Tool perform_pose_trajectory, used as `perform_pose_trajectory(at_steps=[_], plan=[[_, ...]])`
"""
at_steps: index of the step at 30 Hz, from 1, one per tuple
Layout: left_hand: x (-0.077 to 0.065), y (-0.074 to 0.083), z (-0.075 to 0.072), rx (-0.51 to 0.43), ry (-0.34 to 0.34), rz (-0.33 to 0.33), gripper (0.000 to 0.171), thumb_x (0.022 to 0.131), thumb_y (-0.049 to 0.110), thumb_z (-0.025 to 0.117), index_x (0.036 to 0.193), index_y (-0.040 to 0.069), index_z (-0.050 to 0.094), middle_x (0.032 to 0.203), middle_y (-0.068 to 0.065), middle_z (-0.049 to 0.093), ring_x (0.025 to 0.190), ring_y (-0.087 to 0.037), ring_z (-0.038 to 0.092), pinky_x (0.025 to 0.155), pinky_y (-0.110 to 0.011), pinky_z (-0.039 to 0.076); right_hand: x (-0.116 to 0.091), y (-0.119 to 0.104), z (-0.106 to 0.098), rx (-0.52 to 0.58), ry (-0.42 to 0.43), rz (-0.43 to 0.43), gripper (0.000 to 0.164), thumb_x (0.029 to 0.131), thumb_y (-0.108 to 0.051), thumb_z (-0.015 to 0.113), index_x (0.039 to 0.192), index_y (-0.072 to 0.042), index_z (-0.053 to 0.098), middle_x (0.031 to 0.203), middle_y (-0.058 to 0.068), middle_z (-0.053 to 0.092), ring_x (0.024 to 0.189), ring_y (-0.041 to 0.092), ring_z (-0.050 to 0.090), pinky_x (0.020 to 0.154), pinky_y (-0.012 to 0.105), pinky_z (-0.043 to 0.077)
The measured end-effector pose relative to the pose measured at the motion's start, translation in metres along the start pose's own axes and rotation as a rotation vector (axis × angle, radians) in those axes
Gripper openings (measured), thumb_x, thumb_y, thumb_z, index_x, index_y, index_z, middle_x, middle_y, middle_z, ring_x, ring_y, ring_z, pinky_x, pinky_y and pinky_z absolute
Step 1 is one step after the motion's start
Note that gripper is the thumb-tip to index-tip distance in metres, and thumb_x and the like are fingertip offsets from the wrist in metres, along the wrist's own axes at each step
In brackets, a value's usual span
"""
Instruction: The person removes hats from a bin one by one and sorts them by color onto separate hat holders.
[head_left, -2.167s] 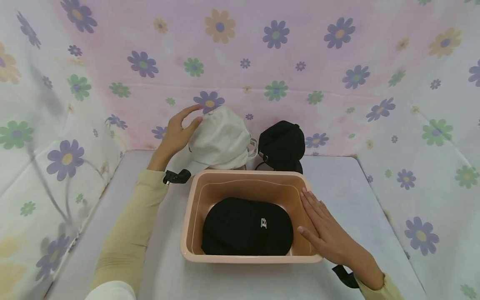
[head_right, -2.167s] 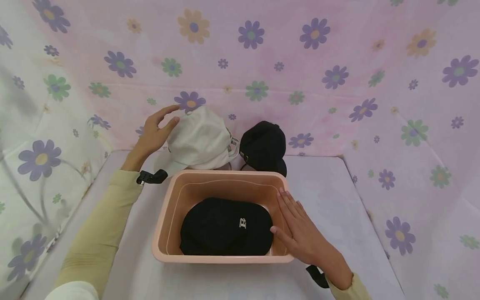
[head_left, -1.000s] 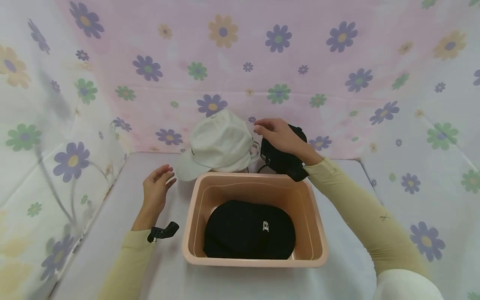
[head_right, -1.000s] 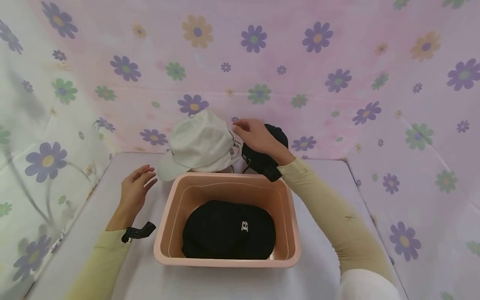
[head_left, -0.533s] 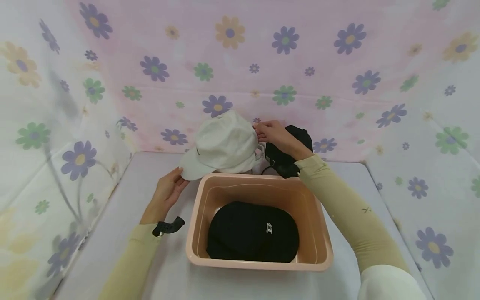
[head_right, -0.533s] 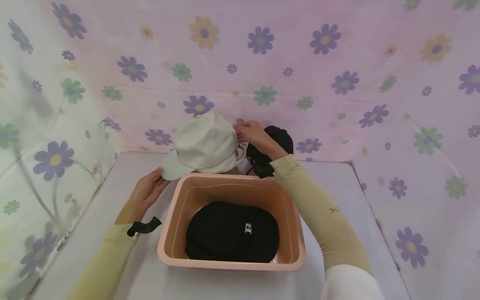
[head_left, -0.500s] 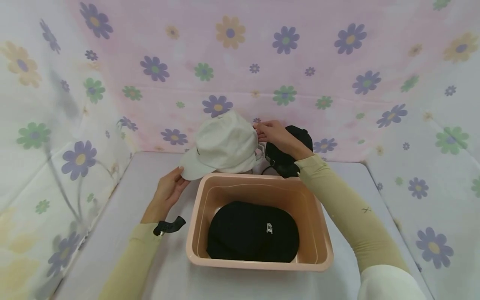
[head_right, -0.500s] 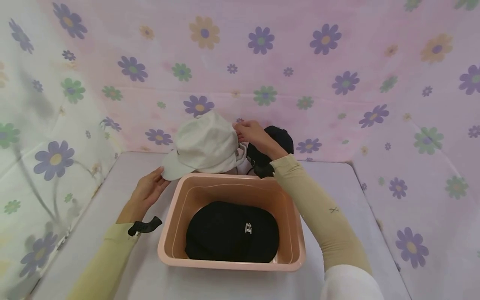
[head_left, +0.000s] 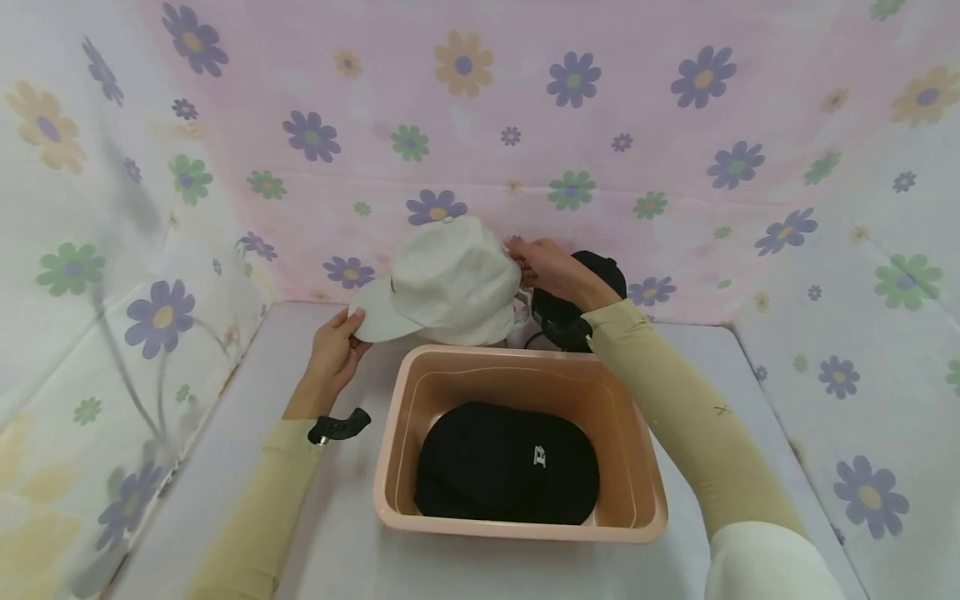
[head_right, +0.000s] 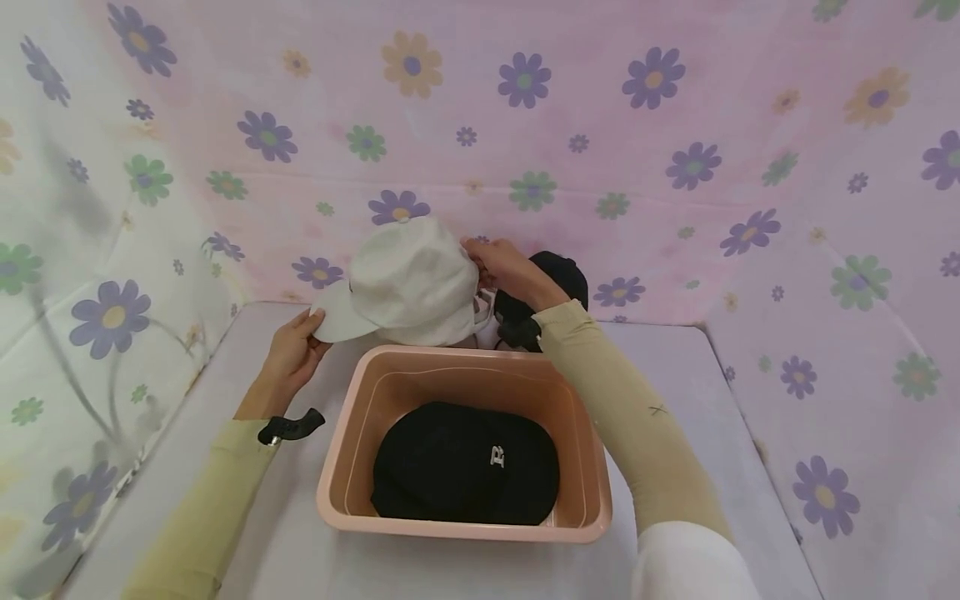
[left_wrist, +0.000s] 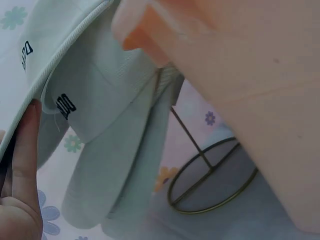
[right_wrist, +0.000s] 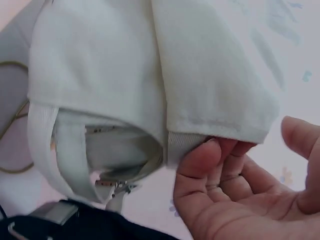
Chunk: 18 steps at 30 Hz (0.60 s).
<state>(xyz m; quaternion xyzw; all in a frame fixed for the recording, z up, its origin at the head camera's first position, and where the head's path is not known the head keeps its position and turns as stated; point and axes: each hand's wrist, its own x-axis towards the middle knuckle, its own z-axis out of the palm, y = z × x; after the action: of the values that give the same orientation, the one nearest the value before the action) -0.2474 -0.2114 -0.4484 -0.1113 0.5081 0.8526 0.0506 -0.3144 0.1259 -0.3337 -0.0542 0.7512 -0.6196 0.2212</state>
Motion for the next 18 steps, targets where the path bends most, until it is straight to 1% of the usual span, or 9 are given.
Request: perform_pose_trajectory(at_steps=[2, 3, 4, 5, 7, 9, 11, 15, 18], plan=[[0.001, 0.005, 0.0, 0.012, -0.025, 0.033, 0.063, 0.108, 0.014, 0.048, 0.161, -0.002, 0.017, 0.104, 0.005, 0.067, 0.09, -0.002, 0.069, 0.077, -0.016, 0.056, 0.0, -0.002, 0.002, 0.042, 0.007, -0.02, 0.044, 0.11, -0.036, 0.044, 0.117, 0.005, 0.059, 0.112, 0.014, 0.062, 0.101, 0.022, 0.06, 0.102, 0.038, 0.046], [0.001, 0.007, 0.0, 0.015, -0.036, 0.046, 0.064, 0.108, 0.014, 0.048, 0.161, -0.003, 0.017, 0.101, 0.006, 0.069, 0.088, -0.002, 0.07, 0.075, -0.016, 0.057, -0.001, -0.003, 0.003, 0.066, 0.009, -0.035, 0.048, 0.11, -0.035, 0.045, 0.134, 0.006, 0.053, 0.129, 0.017, 0.06, 0.116, 0.024, 0.06, 0.109, 0.038, 0.044], [0.002, 0.009, 0.001, 0.016, -0.049, 0.058, 0.064, 0.108, 0.013, 0.048, 0.161, -0.003, 0.016, 0.099, 0.005, 0.07, 0.085, -0.003, 0.07, 0.073, -0.017, 0.057, -0.001, -0.005, 0.003, 0.09, 0.004, -0.056, 0.055, 0.11, -0.034, 0.045, 0.148, 0.005, 0.042, 0.144, 0.019, 0.052, 0.131, 0.025, 0.054, 0.115, 0.038, 0.04], [0.003, 0.01, 0.001, 0.017, -0.058, 0.067, 0.063, 0.108, 0.013, 0.049, 0.161, -0.003, 0.017, 0.098, 0.005, 0.07, 0.083, -0.004, 0.071, 0.072, -0.017, 0.057, -0.002, -0.006, 0.004, 0.114, -0.004, -0.077, 0.06, 0.11, -0.033, 0.045, 0.156, 0.002, 0.031, 0.156, 0.02, 0.042, 0.141, 0.026, 0.047, 0.118, 0.04, 0.037], [0.004, 0.012, 0.002, 0.024, -0.07, 0.08, 0.063, 0.108, 0.013, 0.049, 0.16, -0.004, 0.018, 0.099, 0.004, 0.07, 0.083, -0.004, 0.071, 0.072, -0.017, 0.057, -0.003, -0.007, 0.005, 0.166, -0.025, -0.111, 0.065, 0.11, -0.032, 0.045, 0.161, -0.002, 0.018, 0.163, 0.019, 0.031, 0.148, 0.03, 0.038, 0.12, 0.042, 0.035], [0.005, 0.013, 0.003, 0.035, -0.076, 0.082, 0.064, 0.108, 0.015, 0.05, 0.16, -0.003, 0.019, 0.104, 0.003, 0.067, 0.085, -0.004, 0.07, 0.074, -0.017, 0.057, -0.004, -0.007, 0.005, 0.205, -0.054, -0.135, 0.064, 0.11, -0.03, 0.045, 0.162, -0.004, 0.017, 0.163, 0.017, 0.033, 0.146, 0.032, 0.04, 0.117, 0.045, 0.039], [0.007, 0.013, 0.004, 0.045, -0.074, 0.077, 0.064, 0.108, 0.017, 0.05, 0.16, -0.003, 0.019, 0.11, 0.002, 0.064, 0.089, -0.004, 0.07, 0.076, -0.017, 0.057, -0.005, -0.006, 0.006, 0.217, -0.077, -0.145, 0.064, 0.11, -0.029, 0.045, 0.163, -0.006, 0.016, 0.162, 0.015, 0.035, 0.142, 0.034, 0.046, 0.11, 0.043, 0.046], [0.01, 0.011, 0.003, 0.052, -0.066, 0.059, 0.064, 0.108, 0.019, 0.049, 0.16, -0.003, 0.019, 0.114, 0.0, 0.06, 0.092, -0.003, 0.069, 0.077, -0.017, 0.057, -0.006, 0.001, 0.006, 0.16, -0.11, -0.169, 0.06, 0.109, -0.025, 0.05, 0.161, -0.008, 0.025, 0.154, 0.012, 0.044, 0.128, 0.031, 0.058, 0.095, 0.037, 0.056], [0.014, 0.008, 0.001, 0.039, -0.059, 0.05, 0.062, 0.108, 0.017, 0.049, 0.16, -0.004, 0.021, 0.109, 0.002, 0.062, 0.088, -0.004, 0.068, 0.075, -0.018, 0.057, -0.006, 0.007, 0.007, 0.118, -0.127, -0.185, 0.056, 0.107, -0.02, 0.054, 0.157, -0.008, 0.034, 0.15, 0.013, 0.049, 0.125, 0.029, 0.059, 0.097, 0.043, 0.055]])
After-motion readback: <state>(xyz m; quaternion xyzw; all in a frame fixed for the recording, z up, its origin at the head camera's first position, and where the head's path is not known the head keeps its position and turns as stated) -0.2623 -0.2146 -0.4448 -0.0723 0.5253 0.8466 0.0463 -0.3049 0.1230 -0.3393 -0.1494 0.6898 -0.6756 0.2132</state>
